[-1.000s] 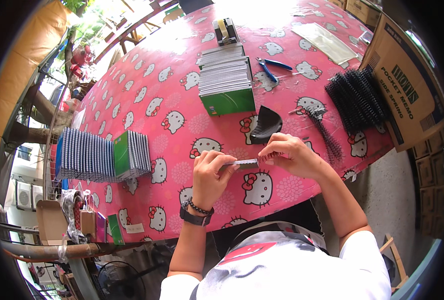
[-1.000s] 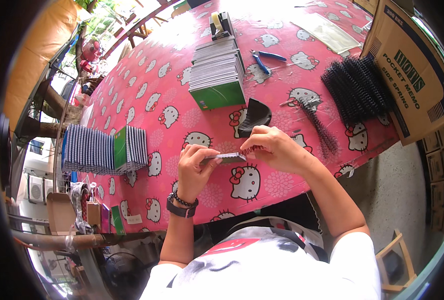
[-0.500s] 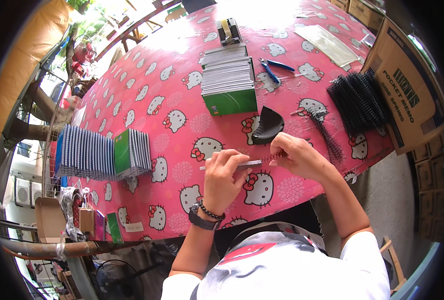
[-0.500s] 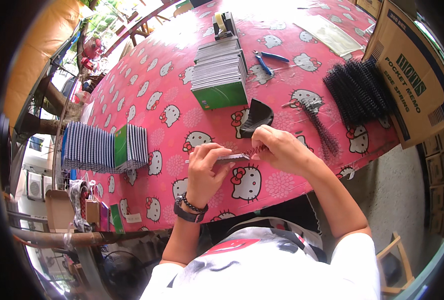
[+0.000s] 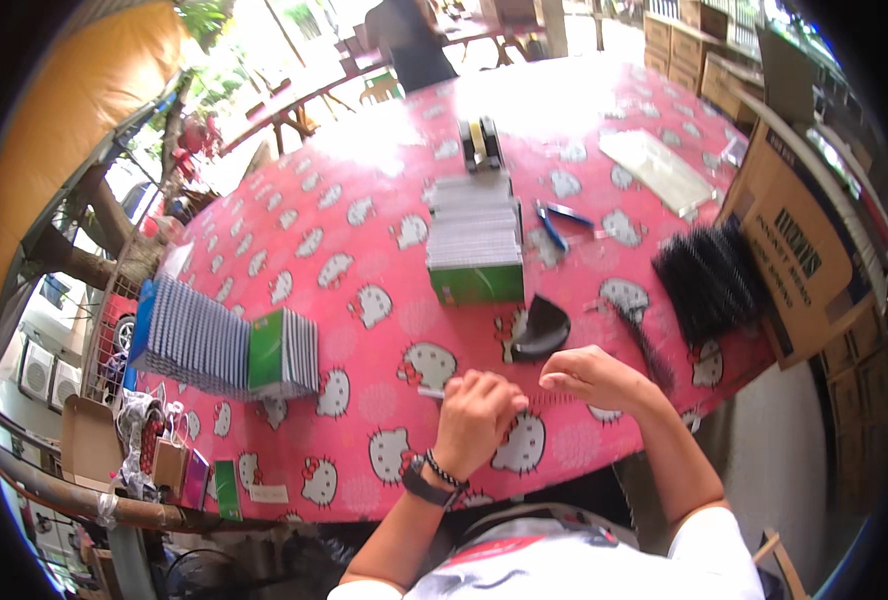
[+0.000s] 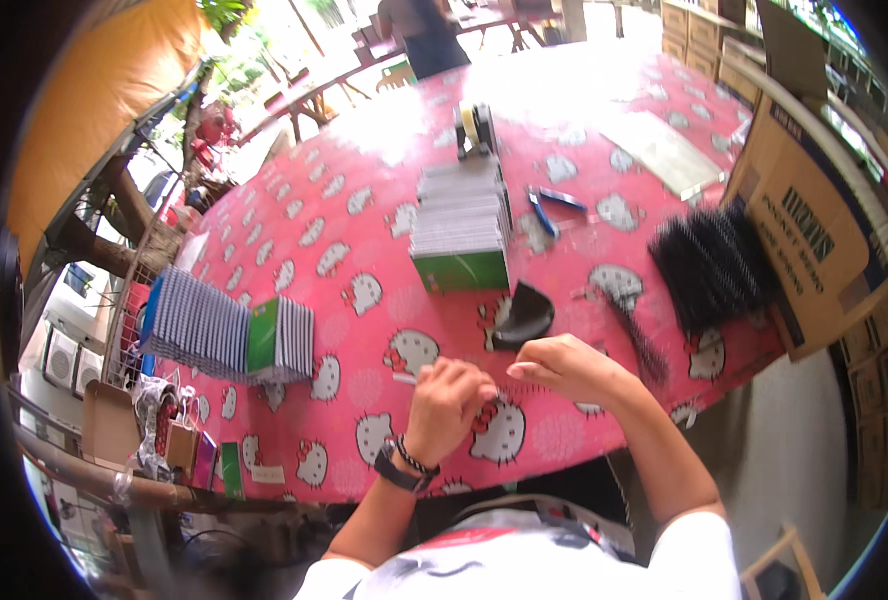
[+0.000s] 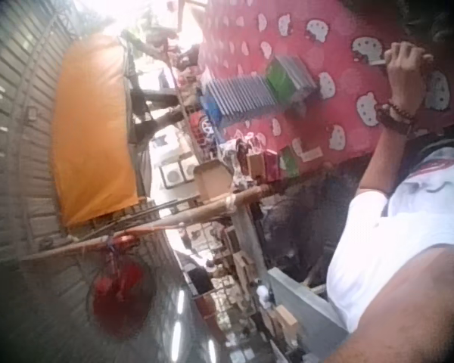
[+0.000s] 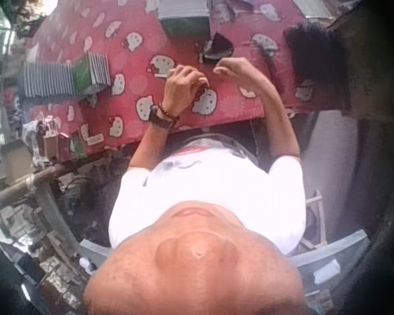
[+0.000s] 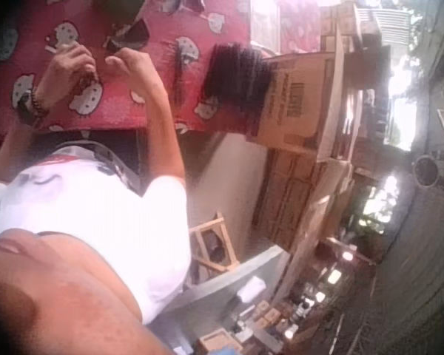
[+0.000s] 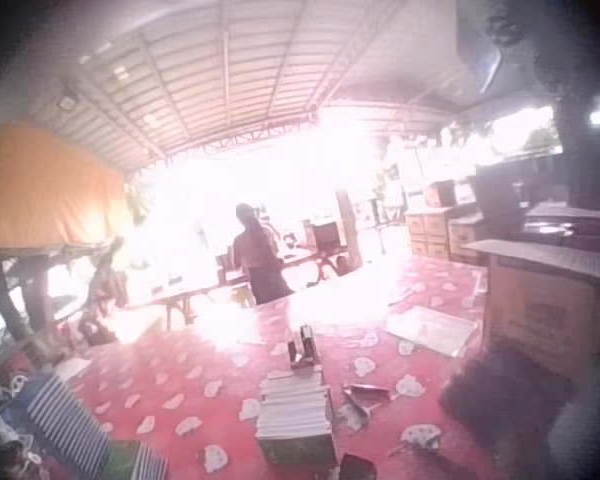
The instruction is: The person assembles small green and white notepads by hand. They insert a black plastic spiral binding through the pre-punched holes of a stack of pages and then place the completed notepad onto a growing stack.
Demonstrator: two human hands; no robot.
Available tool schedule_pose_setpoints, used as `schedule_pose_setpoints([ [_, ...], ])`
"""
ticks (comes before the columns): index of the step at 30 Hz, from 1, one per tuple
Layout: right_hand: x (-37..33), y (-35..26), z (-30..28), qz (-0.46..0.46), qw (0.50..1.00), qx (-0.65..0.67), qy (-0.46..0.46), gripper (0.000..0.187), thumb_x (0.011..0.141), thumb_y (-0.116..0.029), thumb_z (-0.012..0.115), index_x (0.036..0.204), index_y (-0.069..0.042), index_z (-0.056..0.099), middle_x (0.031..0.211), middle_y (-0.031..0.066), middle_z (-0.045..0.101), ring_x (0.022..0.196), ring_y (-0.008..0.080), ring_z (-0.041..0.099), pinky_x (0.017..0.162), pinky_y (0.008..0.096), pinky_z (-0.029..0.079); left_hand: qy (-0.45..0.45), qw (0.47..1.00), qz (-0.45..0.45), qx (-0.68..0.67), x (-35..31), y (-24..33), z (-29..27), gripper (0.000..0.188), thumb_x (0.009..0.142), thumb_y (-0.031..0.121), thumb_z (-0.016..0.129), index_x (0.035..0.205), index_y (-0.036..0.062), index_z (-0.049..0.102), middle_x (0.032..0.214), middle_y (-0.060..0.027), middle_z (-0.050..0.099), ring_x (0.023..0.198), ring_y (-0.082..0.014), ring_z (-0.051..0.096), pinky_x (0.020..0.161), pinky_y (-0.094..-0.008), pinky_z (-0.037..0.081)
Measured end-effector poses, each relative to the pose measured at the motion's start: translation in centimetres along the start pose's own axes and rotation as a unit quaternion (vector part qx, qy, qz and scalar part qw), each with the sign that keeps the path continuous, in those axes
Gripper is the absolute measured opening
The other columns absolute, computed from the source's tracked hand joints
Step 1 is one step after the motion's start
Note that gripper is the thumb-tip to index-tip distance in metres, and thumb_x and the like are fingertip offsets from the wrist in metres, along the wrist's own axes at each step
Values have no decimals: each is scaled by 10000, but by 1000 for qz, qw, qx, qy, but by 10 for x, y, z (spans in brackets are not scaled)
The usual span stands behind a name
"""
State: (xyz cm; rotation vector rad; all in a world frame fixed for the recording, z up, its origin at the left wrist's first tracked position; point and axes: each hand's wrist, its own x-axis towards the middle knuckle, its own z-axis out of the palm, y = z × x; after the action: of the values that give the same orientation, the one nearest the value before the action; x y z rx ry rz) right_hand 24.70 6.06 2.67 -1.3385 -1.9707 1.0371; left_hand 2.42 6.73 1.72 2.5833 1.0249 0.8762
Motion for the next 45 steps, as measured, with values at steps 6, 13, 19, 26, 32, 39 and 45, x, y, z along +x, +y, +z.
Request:
schedule_pose_setpoints([
  [6,33,39,-4,-46,970,-215,100,740,667,-441,785,1278,-141,493,1431,230,328,1284,420,340,1055,481,335,1,996,11,-83,1,5,-16,186,841,267,660,916,97,644,902,-24,653,851,-211,619,848,-352,428],
  [13,45,47,2,-46,960,-252,112,646,610,-482,803,1127,-139,624,1344,234,443,1199,407,430,995,485,386,39,995,1,-92,3,7,-12,158,866,245,641,928,100,630,928,-21,660,893,-197,626,958,-389,409],
  [19,17,34,3,-34,997,61,41,509,744,-476,711,1106,-121,658,1125,166,589,1146,330,474,999,418,375,-11,1000,16,16,-6,-5,-9,210,817,293,697,951,141,640,969,11,653,983,-172,605,1065,-573,206],
  [26,1,19,19,-79,971,223,-43,507,818,-496,642,1048,-46,680,1057,129,648,1125,273,520,987,412,360,8,1000,8,1,-20,-29,-19,173,715,239,763,833,179,652,792,57,618,854,-135,595,1056,-548,210],
  [32,1,14,20,-148,918,365,-45,465,785,-500,680,974,-75,704,984,122,649,1002,279,545,899,387,413,30,999,-14,-33,-14,-25,-13,354,657,213,817,972,181,657,765,61,653,809,-134,617,1047,-486,247],
  [39,14,6,31,-114,930,341,-70,397,789,-445,704,978,-95,710,1044,116,640,1029,277,515,892,374,418,36,999,-32,3,-24,-28,-15,758,607,192,837,1276,136,486,777,58,666,824,-141,641,1033,-472,263],
  [45,25,15,25,-124,973,192,-26,430,807,-431,693,967,-32,691,978,137,645,967,285,583,851,388,443,29,999,-29,-7,-17,-27,-14,823,628,205,846,1330,115,425,730,25,667,746,-147,647,1038,-475,257],
])
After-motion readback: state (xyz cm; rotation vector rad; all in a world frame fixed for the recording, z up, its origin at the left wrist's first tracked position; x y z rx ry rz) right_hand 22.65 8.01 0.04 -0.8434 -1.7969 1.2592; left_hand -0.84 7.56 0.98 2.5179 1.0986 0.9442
